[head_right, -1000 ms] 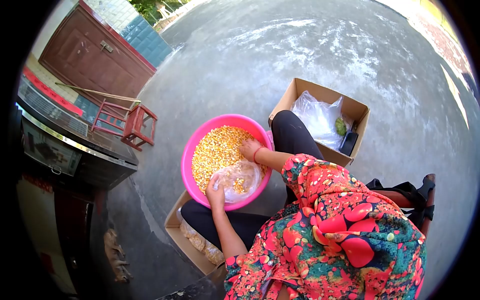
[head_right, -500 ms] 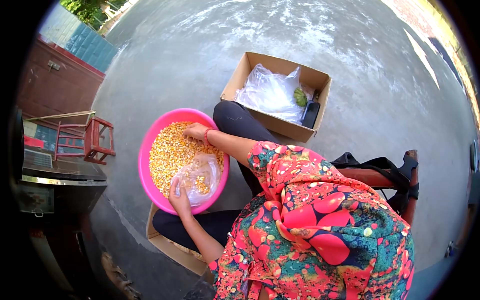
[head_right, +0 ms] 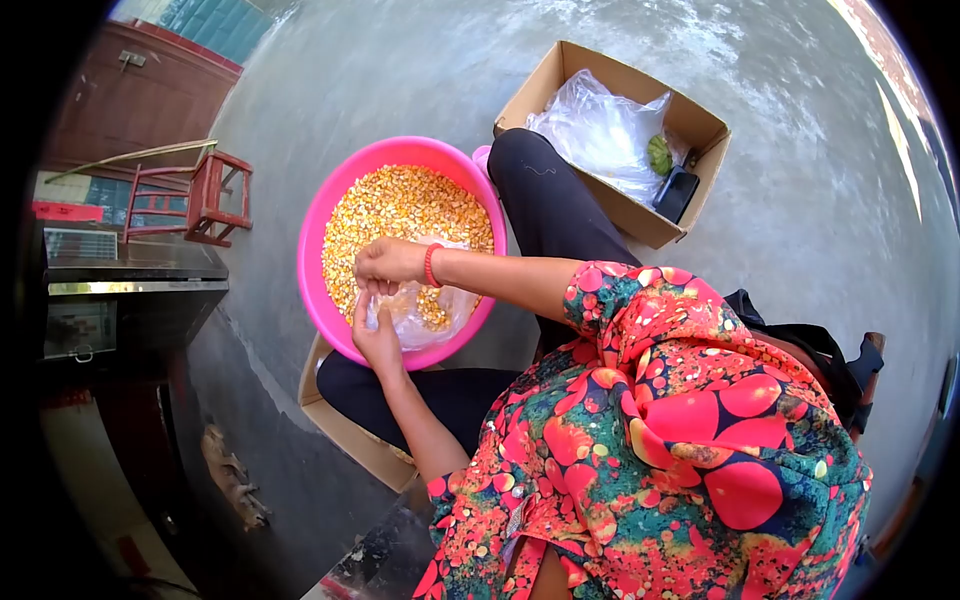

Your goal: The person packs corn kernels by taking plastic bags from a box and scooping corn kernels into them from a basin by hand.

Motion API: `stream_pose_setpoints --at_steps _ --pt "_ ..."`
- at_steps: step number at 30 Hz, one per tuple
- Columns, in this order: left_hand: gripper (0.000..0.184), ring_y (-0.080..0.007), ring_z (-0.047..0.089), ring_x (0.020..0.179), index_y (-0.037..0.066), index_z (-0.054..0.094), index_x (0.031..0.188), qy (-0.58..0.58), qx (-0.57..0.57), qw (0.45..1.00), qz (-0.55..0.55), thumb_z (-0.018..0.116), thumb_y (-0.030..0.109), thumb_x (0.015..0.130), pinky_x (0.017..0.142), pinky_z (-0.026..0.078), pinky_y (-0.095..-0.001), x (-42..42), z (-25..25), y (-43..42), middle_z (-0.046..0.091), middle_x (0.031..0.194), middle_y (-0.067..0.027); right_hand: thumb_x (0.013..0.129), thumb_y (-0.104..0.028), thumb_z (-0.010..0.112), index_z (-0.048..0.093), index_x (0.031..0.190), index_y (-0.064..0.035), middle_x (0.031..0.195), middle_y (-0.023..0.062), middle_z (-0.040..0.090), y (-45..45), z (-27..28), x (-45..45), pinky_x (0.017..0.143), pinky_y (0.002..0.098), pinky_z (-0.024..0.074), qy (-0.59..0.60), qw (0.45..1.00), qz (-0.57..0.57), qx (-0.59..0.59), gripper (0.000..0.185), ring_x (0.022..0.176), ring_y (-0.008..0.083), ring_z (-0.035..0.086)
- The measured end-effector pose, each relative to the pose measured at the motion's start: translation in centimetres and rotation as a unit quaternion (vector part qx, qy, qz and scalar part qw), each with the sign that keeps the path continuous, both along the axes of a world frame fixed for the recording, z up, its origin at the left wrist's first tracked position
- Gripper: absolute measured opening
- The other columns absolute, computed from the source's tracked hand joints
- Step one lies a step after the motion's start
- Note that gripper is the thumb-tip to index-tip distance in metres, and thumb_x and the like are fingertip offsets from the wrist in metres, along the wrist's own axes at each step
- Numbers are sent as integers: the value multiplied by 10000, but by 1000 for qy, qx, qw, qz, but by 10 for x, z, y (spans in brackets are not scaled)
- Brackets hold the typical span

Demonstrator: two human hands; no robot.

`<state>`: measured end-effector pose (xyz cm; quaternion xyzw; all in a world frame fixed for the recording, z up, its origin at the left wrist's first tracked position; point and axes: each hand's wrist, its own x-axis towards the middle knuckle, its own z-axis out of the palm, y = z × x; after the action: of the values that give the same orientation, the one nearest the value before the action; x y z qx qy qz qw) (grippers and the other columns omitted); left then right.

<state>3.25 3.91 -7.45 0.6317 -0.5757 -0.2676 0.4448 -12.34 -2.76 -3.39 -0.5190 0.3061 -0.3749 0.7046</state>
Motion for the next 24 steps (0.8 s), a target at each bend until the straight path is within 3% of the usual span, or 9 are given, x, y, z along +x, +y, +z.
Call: stream_pose_setpoints --at_steps 2,3,9,12,14,16,17,19,24 --pt "375 -255 547 1055 -62 558 1110 -20 -16 1000 8 499 -42 741 938 394 -342 -6 8 1 583 1120 -171 755 -201 558 661 762 -48 731 108 656 14 -11 3 664 333 482 236 942 10 -240 185 680 227 629" --pt "375 -255 547 1055 -62 558 1110 -19 -15 1000 10 499 -42 741 938 394 -342 -8 10 1 583 1120 -171 722 -195 580 666 796 -59 760 144 648 18 -18 4 657 363 477 237 934 18 -268 177 691 281 624" --pt "389 -216 524 1070 -64 544 1140 15 -49 998 22 482 -61 757 948 384 -332 -9 16 3 563 1153 -138 773 -136 585 620 759 -37 643 103 594 22 -22 -21 585 327 449 212 928 -39 -303 106 597 188 572" --pt "430 -270 534 1065 -46 571 1103 68 -59 995 40 446 -69 692 950 380 -358 -11 15 2 587 1110 -162 890 -201 538 543 667 -10 536 22 490 32 31 -39 498 280 365 77 956 146 -242 294 508 82 424" --pt "426 -276 534 1064 -48 574 1096 80 -52 994 54 444 -69 691 952 379 -358 4 -16 -1 586 1112 -165 909 -247 531 482 602 -6 500 15 442 59 92 -50 480 291 337 -60 954 236 -174 394 480 87 395" --pt "419 -282 533 1066 -51 579 1086 129 -15 990 58 441 -66 691 955 377 -360 5 -12 -5 587 1113 -170 903 -339 520 524 589 11 492 23 440 82 138 -56 480 289 351 -157 911 285 -252 470 492 79 396" --pt "416 -286 533 1067 -52 581 1081 153 4 986 61 439 -64 691 957 376 -361 5 -10 -6 587 1114 -172 908 -269 519 435 556 -23 531 81 415 92 163 -63 470 349 351 -249 863 367 -243 438 496 233 460" --pt "411 -286 539 1065 -52 583 1079 -16 -47 998 37 443 -56 693 952 380 -362 -2 2 -4 590 1109 -177 882 -308 553 435 584 -30 552 83 433 109 193 -76 478 374 372 -276 800 378 -375 424 524 269 491" --pt "412 -288 544 1063 -47 587 1075 -20 -41 998 39 444 -43 690 948 384 -359 -4 4 -3 593 1100 -178 811 -439 618 463 549 -40 536 77 467 118 222 -83 404 346 391 -406 750 349 -388 502 494 264 534"
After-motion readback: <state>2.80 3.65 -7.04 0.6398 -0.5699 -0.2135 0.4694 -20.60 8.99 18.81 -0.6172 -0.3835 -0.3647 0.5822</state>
